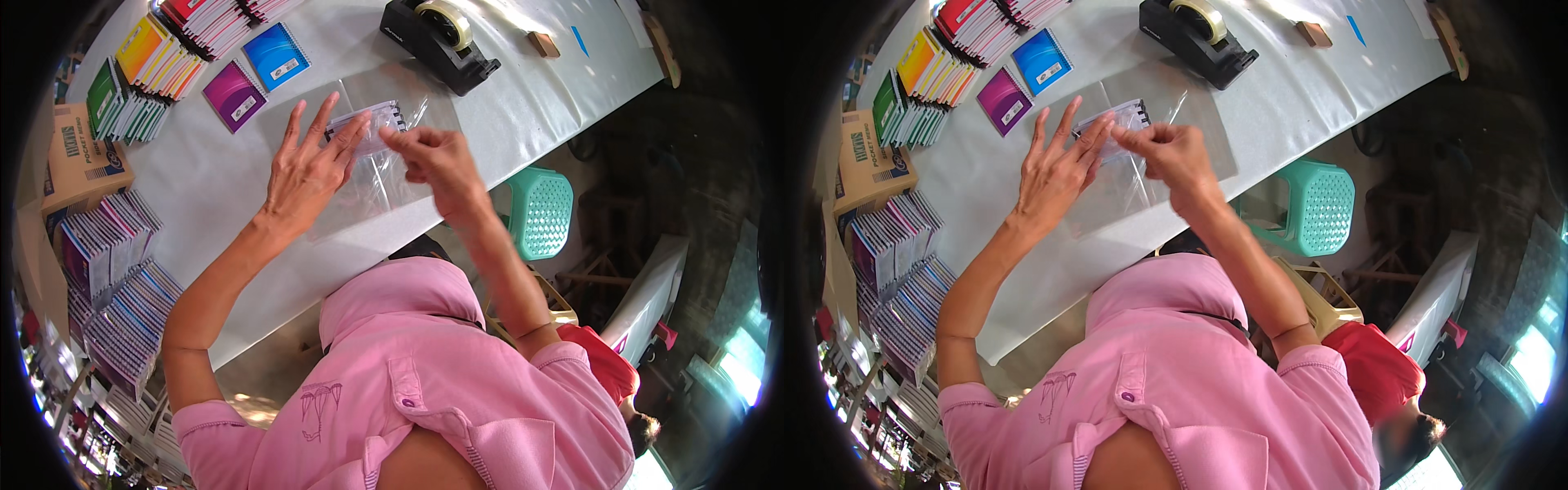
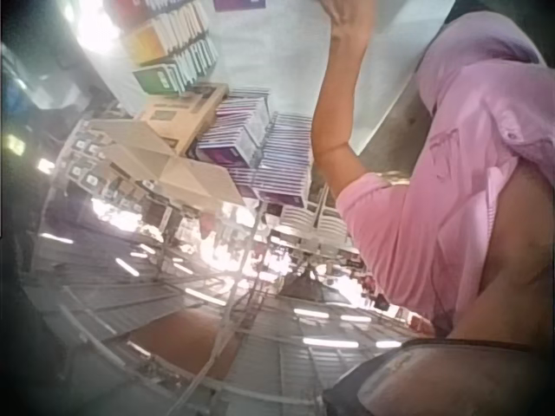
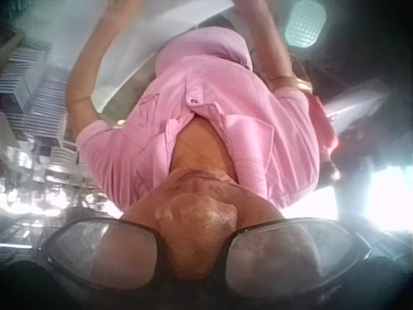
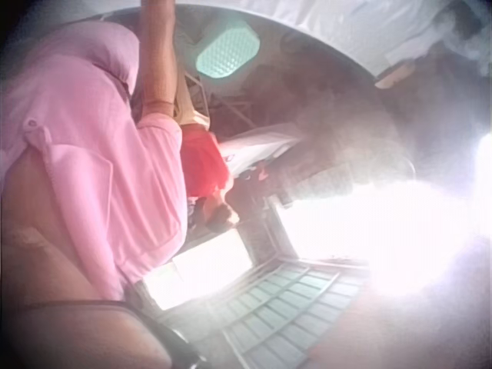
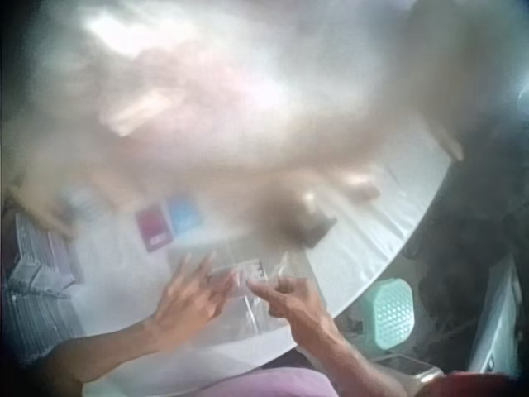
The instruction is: The person places stacks of colorful spiral-bound notebooks into clear plastic bags on a white table. They smooth the plastic around the notebooks and seal the bags using a tape dispenser. The person repeatedly picks up new stacks of notebooks, inserts them into bags, and seals them.
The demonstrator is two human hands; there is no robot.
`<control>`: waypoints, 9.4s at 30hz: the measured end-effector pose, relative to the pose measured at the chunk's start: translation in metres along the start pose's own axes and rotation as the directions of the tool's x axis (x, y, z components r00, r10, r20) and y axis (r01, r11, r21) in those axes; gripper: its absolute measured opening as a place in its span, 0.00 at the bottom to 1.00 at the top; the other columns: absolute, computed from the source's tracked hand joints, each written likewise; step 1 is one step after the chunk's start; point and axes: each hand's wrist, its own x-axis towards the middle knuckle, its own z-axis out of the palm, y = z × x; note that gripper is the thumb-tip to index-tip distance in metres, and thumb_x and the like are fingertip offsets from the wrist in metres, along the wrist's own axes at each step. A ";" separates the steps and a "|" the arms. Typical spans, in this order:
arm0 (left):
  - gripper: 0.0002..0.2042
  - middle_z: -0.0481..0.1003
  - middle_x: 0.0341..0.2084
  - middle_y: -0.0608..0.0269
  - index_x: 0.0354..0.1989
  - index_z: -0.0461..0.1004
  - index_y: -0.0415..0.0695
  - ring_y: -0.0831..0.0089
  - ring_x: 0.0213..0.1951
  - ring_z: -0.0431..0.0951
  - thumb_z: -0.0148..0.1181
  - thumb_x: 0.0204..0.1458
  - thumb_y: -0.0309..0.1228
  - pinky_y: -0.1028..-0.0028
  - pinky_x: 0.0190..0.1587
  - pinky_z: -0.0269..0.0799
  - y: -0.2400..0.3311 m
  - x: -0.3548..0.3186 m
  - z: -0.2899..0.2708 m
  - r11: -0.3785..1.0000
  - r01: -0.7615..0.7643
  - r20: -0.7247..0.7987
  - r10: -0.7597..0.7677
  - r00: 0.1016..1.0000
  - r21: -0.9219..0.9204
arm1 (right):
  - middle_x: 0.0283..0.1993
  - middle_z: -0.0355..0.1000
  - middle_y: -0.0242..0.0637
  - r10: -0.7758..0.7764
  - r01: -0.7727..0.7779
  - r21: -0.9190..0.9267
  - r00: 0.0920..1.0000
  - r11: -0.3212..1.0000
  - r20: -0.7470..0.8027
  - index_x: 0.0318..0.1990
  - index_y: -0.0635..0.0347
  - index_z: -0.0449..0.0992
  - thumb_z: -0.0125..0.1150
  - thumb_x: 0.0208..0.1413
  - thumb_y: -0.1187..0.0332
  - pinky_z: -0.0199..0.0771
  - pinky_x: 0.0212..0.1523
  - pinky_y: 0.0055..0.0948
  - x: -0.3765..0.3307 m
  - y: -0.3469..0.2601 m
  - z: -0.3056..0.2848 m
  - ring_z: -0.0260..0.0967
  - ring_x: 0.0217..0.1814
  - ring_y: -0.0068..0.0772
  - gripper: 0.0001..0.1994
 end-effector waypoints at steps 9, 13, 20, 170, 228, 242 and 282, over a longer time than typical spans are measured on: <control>0.30 0.65 0.60 0.69 0.60 0.66 0.48 0.55 0.64 0.59 0.65 0.44 0.32 0.49 0.62 0.54 -0.004 0.001 0.001 1.000 0.012 0.047 -0.011 0.999 -0.017 | 0.17 0.60 0.23 -0.054 0.030 -0.095 0.965 0.995 -0.256 0.24 0.62 0.73 0.71 0.47 0.55 0.52 0.17 0.17 0.001 0.064 0.015 0.53 0.17 0.14 0.19; 0.33 0.60 0.63 0.60 0.62 0.62 0.46 0.49 0.63 0.58 0.59 0.50 0.50 0.52 0.62 0.57 -0.016 0.021 0.005 0.876 0.216 0.185 -0.149 0.971 -0.431 | 0.16 0.63 0.27 -0.180 0.122 -0.220 0.946 0.968 -0.268 0.23 0.65 0.74 0.68 0.50 0.55 0.55 0.18 0.22 0.007 0.078 0.015 0.55 0.16 0.18 0.19; 0.39 0.59 0.64 0.60 0.63 0.60 0.48 0.50 0.60 0.65 0.61 0.45 0.57 0.60 0.57 0.65 -0.022 0.029 0.029 0.748 0.311 0.267 -0.184 0.946 -0.587 | 0.13 0.67 0.42 -0.385 0.255 -0.530 0.911 0.809 -0.149 0.21 0.65 0.77 0.58 0.57 0.52 0.61 0.20 0.33 0.022 0.085 0.014 0.60 0.14 0.32 0.23; 0.17 0.76 0.39 0.58 0.49 0.70 0.42 0.65 0.40 0.78 0.58 0.56 0.39 0.64 0.45 0.75 0.021 -0.015 0.110 -0.865 -0.093 0.746 -0.476 0.467 -0.493 | 0.47 0.72 0.31 -0.412 0.971 -0.225 0.237 0.078 0.880 0.43 0.56 0.77 0.62 0.36 0.81 0.66 0.49 0.40 0.083 0.041 -0.013 0.68 0.49 0.35 0.21; 0.30 0.71 0.52 0.54 0.57 0.65 0.40 0.64 0.52 0.73 0.52 0.55 0.53 0.59 0.54 0.69 -0.178 -0.126 0.031 -0.599 -0.639 0.267 -0.796 0.544 -0.482 | 0.43 0.75 0.35 -0.423 0.885 0.094 -0.308 -0.455 0.852 0.37 0.56 0.79 0.62 0.39 0.76 0.78 0.41 0.32 0.139 -0.051 0.251 0.72 0.48 0.35 0.13; 0.21 0.71 0.50 0.58 0.54 0.67 0.43 0.66 0.52 0.72 0.58 0.55 0.40 0.62 0.53 0.70 -0.180 -0.145 0.016 -0.463 -0.617 0.428 -0.877 0.216 -0.637 | 0.51 0.72 0.47 -0.556 0.784 -0.104 -0.334 -0.612 0.761 0.43 0.65 0.75 0.59 0.42 0.76 0.64 0.60 0.41 0.234 -0.069 0.357 0.68 0.57 0.44 0.16; 0.27 0.73 0.48 0.63 0.54 0.67 0.44 0.70 0.50 0.72 0.63 0.51 0.46 0.68 0.53 0.70 -0.180 -0.096 0.043 -0.478 -0.656 0.420 -0.870 0.260 -0.584 | 0.47 0.76 0.39 -0.605 0.801 -0.225 -0.202 -0.554 0.771 0.42 0.57 0.78 0.57 0.48 0.76 0.56 0.65 0.46 0.199 -0.080 0.268 0.72 0.53 0.33 0.12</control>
